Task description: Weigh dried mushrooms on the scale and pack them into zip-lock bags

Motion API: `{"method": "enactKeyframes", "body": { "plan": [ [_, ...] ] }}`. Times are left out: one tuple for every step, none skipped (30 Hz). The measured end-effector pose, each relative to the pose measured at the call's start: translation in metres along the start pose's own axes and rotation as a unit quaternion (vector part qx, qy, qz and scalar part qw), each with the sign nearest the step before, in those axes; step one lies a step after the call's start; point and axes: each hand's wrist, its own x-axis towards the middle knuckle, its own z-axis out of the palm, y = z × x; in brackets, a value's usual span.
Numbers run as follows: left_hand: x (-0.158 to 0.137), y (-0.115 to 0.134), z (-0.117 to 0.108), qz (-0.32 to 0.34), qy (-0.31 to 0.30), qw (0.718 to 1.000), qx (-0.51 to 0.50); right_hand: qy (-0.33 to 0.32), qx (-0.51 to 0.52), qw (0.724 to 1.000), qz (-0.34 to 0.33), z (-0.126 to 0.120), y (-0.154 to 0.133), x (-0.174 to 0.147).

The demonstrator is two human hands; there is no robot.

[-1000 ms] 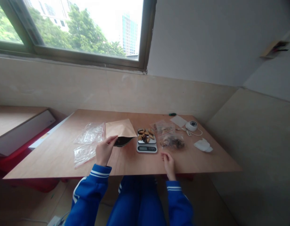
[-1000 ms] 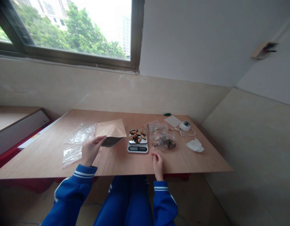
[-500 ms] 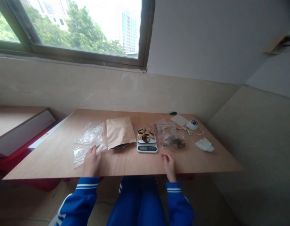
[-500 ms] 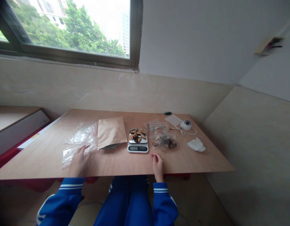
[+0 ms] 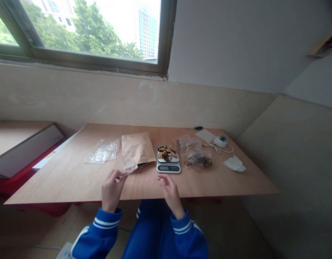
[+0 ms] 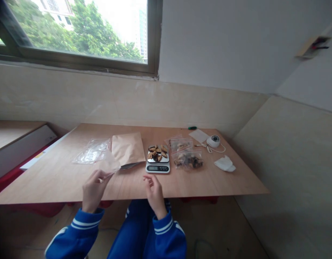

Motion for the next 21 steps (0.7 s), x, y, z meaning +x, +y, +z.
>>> {"method": "enactKeyframes", "body": {
  "plan": [
    [-0.006,0.014,0.007,-0.004,-0.004,1.000,-0.012,-0.021,0.015,1.000,-0.001,0.015,-0.010,-0.001],
    [-0.011,0.025,0.014,-0.019,-0.019,0.999,-0.026,-0.043,0.031,0.999,0.000,0.028,-0.017,-0.002],
    [-0.015,0.034,0.020,-0.029,-0.043,0.997,-0.055,-0.061,0.051,0.997,0.004,0.039,-0.023,-0.003],
    [-0.019,0.041,0.024,-0.038,-0.069,0.992,-0.096,-0.072,0.070,0.995,0.009,0.048,-0.026,-0.003],
    [-0.022,0.046,0.027,-0.047,-0.094,0.984,-0.143,-0.078,0.087,0.993,0.014,0.054,-0.027,-0.003],
    [-0.024,0.049,0.029,-0.054,-0.119,0.973,-0.191,-0.074,0.100,0.992,0.020,0.057,-0.027,-0.003],
    [-0.025,0.051,0.029,-0.060,-0.141,0.960,-0.236,-0.063,0.111,0.991,0.026,0.058,-0.026,-0.003],
    [-0.026,0.052,0.029,-0.066,-0.163,0.945,-0.275,-0.048,0.120,0.991,0.033,0.057,-0.025,-0.002],
    [-0.027,0.052,0.027,-0.066,-0.187,0.932,-0.304,-0.033,0.129,0.990,0.040,0.055,-0.024,-0.001],
    [-0.027,0.051,0.026,-0.057,-0.213,0.921,-0.322,-0.021,0.141,0.989,0.049,0.051,-0.023,0.000],
    [-0.028,0.051,0.025,-0.037,-0.242,0.912,-0.329,-0.013,0.156,0.986,0.057,0.046,-0.022,0.002],
    [-0.029,0.050,0.024,-0.003,-0.270,0.906,-0.326,-0.012,0.171,0.983,0.065,0.042,-0.023,0.003],
    [-0.030,0.048,0.025,0.039,-0.290,0.904,-0.312,-0.017,0.184,0.980,0.074,0.037,-0.024,0.004],
    [-0.031,0.047,0.027,0.085,-0.299,0.904,-0.292,-0.025,0.194,0.977,0.083,0.033,-0.025,0.005],
    [-0.033,0.045,0.030,0.127,-0.296,0.907,-0.270,-0.033,0.200,0.975,0.090,0.030,-0.027,0.006],
    [-0.033,0.043,0.034,0.160,-0.281,0.913,-0.249,-0.042,0.200,0.974,0.092,0.027,-0.029,0.006],
    [-0.034,0.041,0.038,0.183,-0.254,0.922,-0.229,-0.049,0.197,0.975,0.092,0.026,-0.030,0.005],
    [-0.034,0.039,0.042,0.200,-0.224,0.931,-0.209,-0.054,0.190,0.976,0.090,0.025,-0.031,0.004],
    [-0.034,0.038,0.045,0.215,-0.195,0.938,-0.188,-0.055,0.181,0.978,0.088,0.025,-0.031,0.003],
    [-0.033,0.038,0.048,0.231,-0.172,0.943,-0.167,-0.055,0.172,0.980,0.089,0.025,-0.031,0.002],
    [-0.031,0.038,0.049,0.247,-0.154,0.946,-0.145,-0.053,0.163,0.981,0.091,0.025,-0.030,0.002]
  ]
}}
